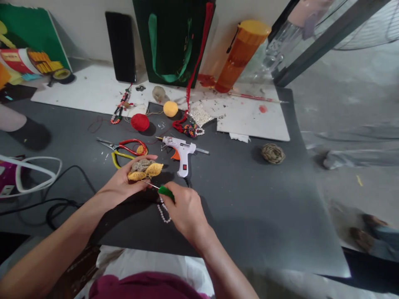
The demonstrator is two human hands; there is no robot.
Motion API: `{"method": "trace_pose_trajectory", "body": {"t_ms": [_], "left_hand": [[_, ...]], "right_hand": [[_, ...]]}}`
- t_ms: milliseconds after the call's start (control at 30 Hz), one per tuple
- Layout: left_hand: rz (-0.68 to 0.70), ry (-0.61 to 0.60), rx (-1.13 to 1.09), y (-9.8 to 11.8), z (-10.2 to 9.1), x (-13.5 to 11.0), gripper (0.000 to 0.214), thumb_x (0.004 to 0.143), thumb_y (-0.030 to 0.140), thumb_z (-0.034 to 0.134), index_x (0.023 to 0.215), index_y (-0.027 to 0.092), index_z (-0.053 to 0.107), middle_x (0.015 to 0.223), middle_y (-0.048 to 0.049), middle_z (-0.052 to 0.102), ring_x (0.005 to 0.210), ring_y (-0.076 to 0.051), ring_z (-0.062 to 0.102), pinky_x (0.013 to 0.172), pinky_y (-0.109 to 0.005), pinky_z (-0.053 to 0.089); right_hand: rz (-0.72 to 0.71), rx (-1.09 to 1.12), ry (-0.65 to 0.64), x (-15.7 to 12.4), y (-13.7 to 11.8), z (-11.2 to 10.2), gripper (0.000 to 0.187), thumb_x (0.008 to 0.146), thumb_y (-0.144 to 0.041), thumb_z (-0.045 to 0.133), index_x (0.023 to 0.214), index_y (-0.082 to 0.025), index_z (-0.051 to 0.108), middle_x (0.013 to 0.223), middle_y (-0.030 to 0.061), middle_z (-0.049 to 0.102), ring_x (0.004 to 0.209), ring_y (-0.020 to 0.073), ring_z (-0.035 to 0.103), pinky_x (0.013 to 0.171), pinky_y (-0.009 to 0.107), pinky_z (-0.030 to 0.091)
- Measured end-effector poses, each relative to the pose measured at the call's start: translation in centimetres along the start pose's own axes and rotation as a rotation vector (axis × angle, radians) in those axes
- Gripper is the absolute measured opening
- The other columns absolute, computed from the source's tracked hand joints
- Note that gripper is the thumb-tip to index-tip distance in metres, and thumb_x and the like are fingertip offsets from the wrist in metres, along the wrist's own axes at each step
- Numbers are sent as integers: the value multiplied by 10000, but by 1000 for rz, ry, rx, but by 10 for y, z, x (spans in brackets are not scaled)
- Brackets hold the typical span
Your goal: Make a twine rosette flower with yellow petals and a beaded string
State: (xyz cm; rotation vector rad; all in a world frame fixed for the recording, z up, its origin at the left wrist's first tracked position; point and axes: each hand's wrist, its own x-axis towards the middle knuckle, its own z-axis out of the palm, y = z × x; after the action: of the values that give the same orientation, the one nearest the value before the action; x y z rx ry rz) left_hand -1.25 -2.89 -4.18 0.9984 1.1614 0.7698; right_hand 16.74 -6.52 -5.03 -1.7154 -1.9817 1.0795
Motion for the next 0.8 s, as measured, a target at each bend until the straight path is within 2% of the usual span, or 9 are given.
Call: {"method": "trace_pose_trajectory", "body": {"t_ms": [400, 567, 733, 800], "left_hand": [[98, 27, 180, -7, -6, 3, 561, 679, 97, 622, 1226, 214, 576, 1008, -19, 640, 794, -139, 604, 793, -293, 496], [142, 80, 226, -12, -9, 5, 552, 688, 116, 627, 1229, 218, 584, 1067, -31, 649, 896, -170, 626, 873, -324, 480], [162, 104, 239, -13, -9, 5, 547, 690, 126, 627, 1226, 227, 585, 1081, -36, 654, 933, -190, 634, 895, -346, 475], [161, 113, 259, -12, -9, 4, 542, 693, 129, 622, 1224, 226, 585, 1069, -35, 656, 929, -191, 634, 895, -351, 473]], "right_hand": [[-2, 85, 34, -8, 6, -5, 193, 884, -287, 527, 769, -198, 652, 623, -5, 656, 552, 135, 562, 547, 221, 382], [-24, 112, 62, -7, 4, -5, 220, 893, -290, 509, 759, -191, 652, 609, -9, 641, 524, 122, 541, 533, 210, 390], [-40, 33, 206, -10, 2, -2, 175, 901, -275, 509, 831, -198, 650, 597, -19, 628, 497, 118, 525, 520, 209, 375], [-34, 4, 220, -13, 0, 1, 144, 887, -285, 557, 797, -202, 632, 583, -27, 622, 480, 112, 518, 515, 204, 373]]}}
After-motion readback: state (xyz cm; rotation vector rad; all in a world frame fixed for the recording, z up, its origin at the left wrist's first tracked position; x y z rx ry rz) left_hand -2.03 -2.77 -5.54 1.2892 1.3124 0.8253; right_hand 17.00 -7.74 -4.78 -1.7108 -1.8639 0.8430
